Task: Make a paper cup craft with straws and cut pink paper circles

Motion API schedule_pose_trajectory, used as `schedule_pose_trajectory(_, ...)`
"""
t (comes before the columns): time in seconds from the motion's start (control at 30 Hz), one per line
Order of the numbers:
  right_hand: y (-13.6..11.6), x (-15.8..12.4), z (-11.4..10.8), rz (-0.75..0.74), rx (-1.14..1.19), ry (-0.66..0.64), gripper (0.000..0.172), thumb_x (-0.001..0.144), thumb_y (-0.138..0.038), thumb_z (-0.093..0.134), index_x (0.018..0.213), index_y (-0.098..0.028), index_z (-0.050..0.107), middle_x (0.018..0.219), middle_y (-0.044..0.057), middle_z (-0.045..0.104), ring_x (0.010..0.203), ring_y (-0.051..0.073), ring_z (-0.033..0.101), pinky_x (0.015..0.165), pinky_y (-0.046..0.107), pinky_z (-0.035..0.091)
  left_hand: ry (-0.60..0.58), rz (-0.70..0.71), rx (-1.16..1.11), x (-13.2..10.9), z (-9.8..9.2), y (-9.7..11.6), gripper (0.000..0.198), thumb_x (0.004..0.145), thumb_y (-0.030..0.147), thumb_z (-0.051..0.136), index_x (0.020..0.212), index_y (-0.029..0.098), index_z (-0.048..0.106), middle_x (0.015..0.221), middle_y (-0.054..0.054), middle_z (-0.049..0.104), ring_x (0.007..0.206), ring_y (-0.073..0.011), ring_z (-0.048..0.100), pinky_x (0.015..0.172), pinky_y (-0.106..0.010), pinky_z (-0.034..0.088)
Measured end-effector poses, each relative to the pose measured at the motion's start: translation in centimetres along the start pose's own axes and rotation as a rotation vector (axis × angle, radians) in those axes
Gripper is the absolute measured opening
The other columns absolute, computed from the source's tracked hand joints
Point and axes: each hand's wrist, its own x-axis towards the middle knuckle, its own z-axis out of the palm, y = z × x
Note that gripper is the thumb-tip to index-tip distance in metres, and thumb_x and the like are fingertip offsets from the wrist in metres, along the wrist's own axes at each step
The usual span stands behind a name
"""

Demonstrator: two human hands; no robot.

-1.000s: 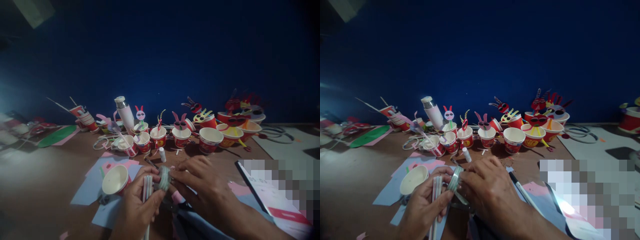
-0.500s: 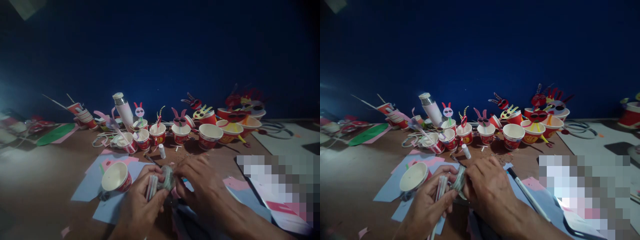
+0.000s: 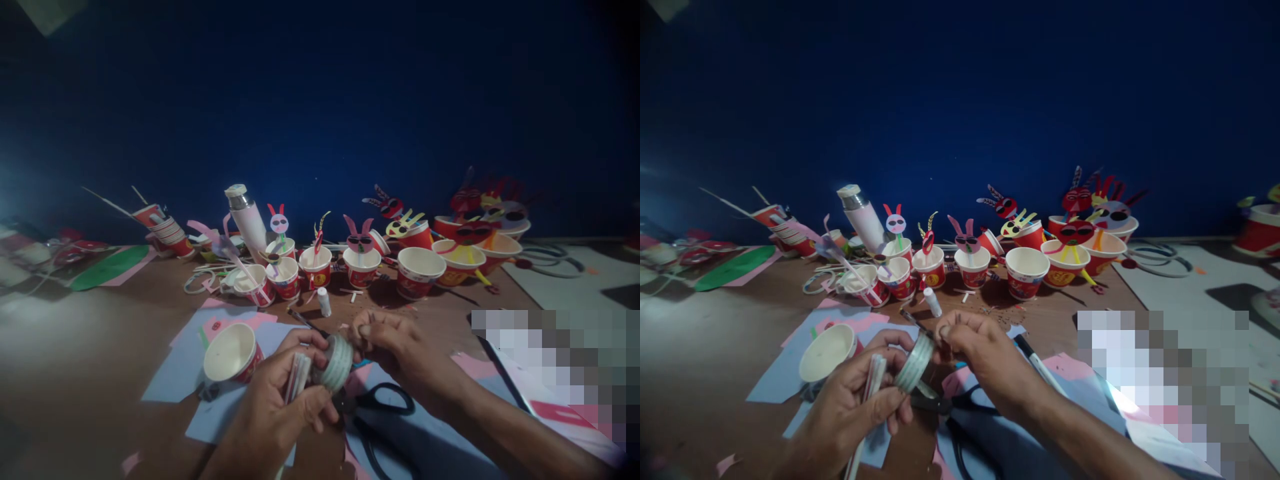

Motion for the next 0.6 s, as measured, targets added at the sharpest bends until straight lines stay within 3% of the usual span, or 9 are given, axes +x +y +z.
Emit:
schedule_pose_trajectory(0.2, -0.2, 0.0, 0.2, -0.039, 0.258, -0.041, 0.013, 0.077, -0.018, 0.05, 0.065, -0.015, 0.053, 0.062, -0.002, 0.051, 0.059, 0.01, 0.048, 0.059, 0.023, 0.038, -0.025, 0.024, -0.081, -0.2, -0.1, 0.1, 0.019, 0.07, 0.027, 0.064, 0.082, 0.014, 0.058, 0.112, -0.012, 0.048, 0.052, -0.0091, 0.059, 0.045, -0.02, 0.046)
schedule_pose_trajectory(0.37, -0.7, 0.4, -0.5, -0.041, 0.22, 0.038, 0.014, 0.077, -0.025, 0.058, 0.069, -0.015, 0.056, 0.064, -0.002, 0.051, 0.06, 0.009, 0.051, 0.057, 0.022, 0.038, -0.106, -0.029, -0.119, 0.0, -0.8, 0.3, 0.02, 0.072, 0.026, 0.064, 0.085, 0.012, 0.059, 0.066, -0.006, 0.061, 0.05, -0.0115, 0.058, 0.046, -0.019, 0.045)
schedule_pose_trajectory(0.53, -0.6, 1.5, -2.2, -0.16, 0.136, 0.301, 0.022, 0.073, -0.034, 0.064, 0.086, -0.016, 0.063, 0.068, -0.001, 0.056, 0.059, 0.009, 0.05, 0.054, 0.02, 0.039, -0.144, -0.041, -0.268, 0.7, -1.7, 0.2, 0.037, 0.071, 0.029, 0.065, 0.101, 0.012, 0.053, 0.058, -0.005, 0.063, 0.044, -0.0095, 0.053, 0.042, -0.017, 0.041)
schedule_pose_trajectory(0.6, -0.6, 1.7, -2.5, -0.182, 0.108, 0.347, 0.023, 0.072, -0.033, 0.065, 0.088, -0.017, 0.063, 0.068, -0.002, 0.056, 0.059, 0.008, 0.05, 0.054, 0.02, 0.038, -0.157, -0.05, -0.333, 0.8, -1.9, 0.1, 0.034, 0.072, 0.028, 0.065, 0.099, 0.012, 0.053, 0.058, -0.006, 0.063, 0.044, -0.0092, 0.053, 0.041, -0.016, 0.04)
